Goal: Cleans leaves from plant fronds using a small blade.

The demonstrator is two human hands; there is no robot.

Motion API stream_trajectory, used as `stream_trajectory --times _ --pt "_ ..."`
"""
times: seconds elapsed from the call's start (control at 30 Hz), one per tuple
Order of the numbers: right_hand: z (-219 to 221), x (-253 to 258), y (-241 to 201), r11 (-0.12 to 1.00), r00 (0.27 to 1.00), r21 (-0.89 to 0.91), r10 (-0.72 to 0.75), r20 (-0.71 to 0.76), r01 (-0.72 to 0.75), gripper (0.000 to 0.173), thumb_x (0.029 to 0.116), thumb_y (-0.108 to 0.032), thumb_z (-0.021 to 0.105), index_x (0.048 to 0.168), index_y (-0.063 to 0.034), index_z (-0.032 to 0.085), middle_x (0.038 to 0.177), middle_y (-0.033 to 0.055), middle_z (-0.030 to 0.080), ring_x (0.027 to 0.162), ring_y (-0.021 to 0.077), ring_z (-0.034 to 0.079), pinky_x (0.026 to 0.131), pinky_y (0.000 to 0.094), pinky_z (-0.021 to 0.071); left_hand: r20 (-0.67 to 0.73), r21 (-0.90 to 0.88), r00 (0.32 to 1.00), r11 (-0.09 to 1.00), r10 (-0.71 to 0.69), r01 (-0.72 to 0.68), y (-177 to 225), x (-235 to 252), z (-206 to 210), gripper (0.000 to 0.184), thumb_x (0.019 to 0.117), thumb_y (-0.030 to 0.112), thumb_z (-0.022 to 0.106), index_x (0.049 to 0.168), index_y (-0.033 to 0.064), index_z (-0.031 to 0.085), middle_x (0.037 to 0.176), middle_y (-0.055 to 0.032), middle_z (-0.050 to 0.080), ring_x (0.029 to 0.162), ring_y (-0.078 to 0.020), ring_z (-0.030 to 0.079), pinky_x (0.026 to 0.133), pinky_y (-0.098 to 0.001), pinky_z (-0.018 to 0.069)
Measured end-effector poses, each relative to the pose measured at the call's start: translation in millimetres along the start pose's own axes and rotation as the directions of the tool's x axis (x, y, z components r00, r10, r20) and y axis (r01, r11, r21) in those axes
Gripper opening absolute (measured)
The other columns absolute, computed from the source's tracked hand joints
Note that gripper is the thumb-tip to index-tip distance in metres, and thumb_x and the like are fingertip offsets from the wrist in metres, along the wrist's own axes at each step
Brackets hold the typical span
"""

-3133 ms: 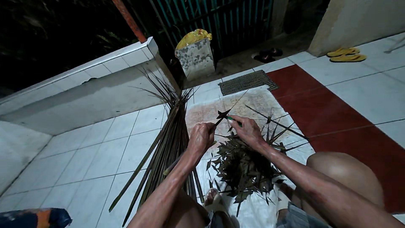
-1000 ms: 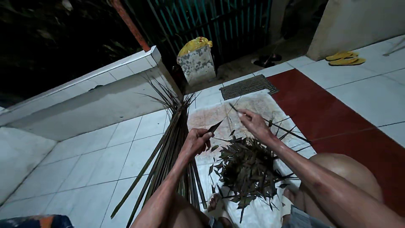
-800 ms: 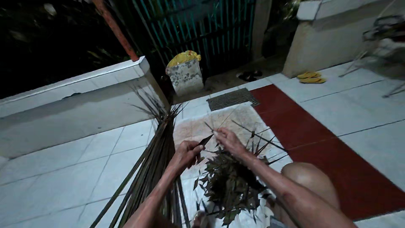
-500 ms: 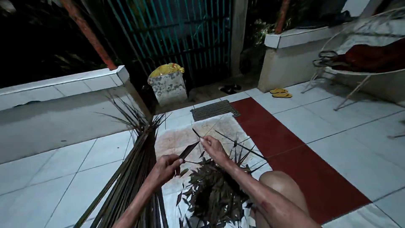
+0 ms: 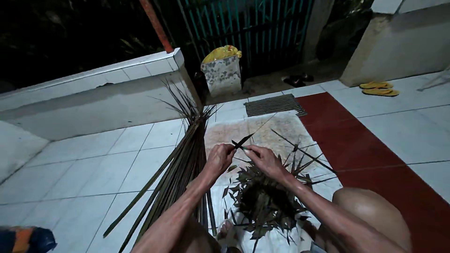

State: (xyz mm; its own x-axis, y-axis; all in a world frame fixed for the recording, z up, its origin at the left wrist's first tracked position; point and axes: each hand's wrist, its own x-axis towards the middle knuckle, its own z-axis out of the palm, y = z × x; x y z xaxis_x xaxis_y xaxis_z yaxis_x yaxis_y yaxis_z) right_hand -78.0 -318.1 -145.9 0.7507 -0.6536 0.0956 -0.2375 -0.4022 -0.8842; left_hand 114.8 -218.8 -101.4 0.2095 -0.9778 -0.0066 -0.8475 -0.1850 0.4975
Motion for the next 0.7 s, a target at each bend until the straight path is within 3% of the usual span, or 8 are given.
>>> stream_trajectory --times 0.17,0.53,0.7 --pt "-2 -1 -2 0.997 0.999 -0.058 0.042 -0.033 -0.044 0.042 0.1067 -0.047 0.047 0.131 -0.023 0.071 0.095 0.0032 0.072 0.082 0.0157 0.066 0.079 0.041 0.054 -0.015 0.038 1.0 0.999 0.009 -0.008 3 -1 2 0.031 0.1066 0.028 0.051 0.104 0.0081 0.075 0.082 -0.0069 0.071 0.075 -0.0193 0.068 0.078 -0.0419 0.0568" --pt "-2 1 0 0.99 0.99 -0.084 0.103 -0.097 -0.111 0.04 0.1079 -0.044 0.047 0.129 -0.0204 0.072 0.094 0.0053 0.072 0.084 0.0188 0.067 0.082 0.0439 0.0536 -0.048 0.138 0.999 0.99 0.0 0.007 19 -6 5 0.028 0.1048 0.023 0.051 0.102 0.0068 0.074 0.088 -0.0111 0.072 0.086 -0.0261 0.07 0.082 -0.0469 0.0552" --pt "-8 3 8 0.979 0.976 -0.102 0.159 -0.15 -0.175 0.039 0.1072 -0.043 0.049 0.132 -0.0222 0.071 0.103 0.0084 0.074 0.094 0.0243 0.069 0.087 0.0506 0.0538 -0.034 0.13 0.999 0.991 -0.001 0.005 20 -7 3 0.028 0.1053 0.023 0.051 0.105 0.0085 0.075 0.088 -0.0092 0.072 0.084 -0.0231 0.069 0.081 -0.0443 0.0555"
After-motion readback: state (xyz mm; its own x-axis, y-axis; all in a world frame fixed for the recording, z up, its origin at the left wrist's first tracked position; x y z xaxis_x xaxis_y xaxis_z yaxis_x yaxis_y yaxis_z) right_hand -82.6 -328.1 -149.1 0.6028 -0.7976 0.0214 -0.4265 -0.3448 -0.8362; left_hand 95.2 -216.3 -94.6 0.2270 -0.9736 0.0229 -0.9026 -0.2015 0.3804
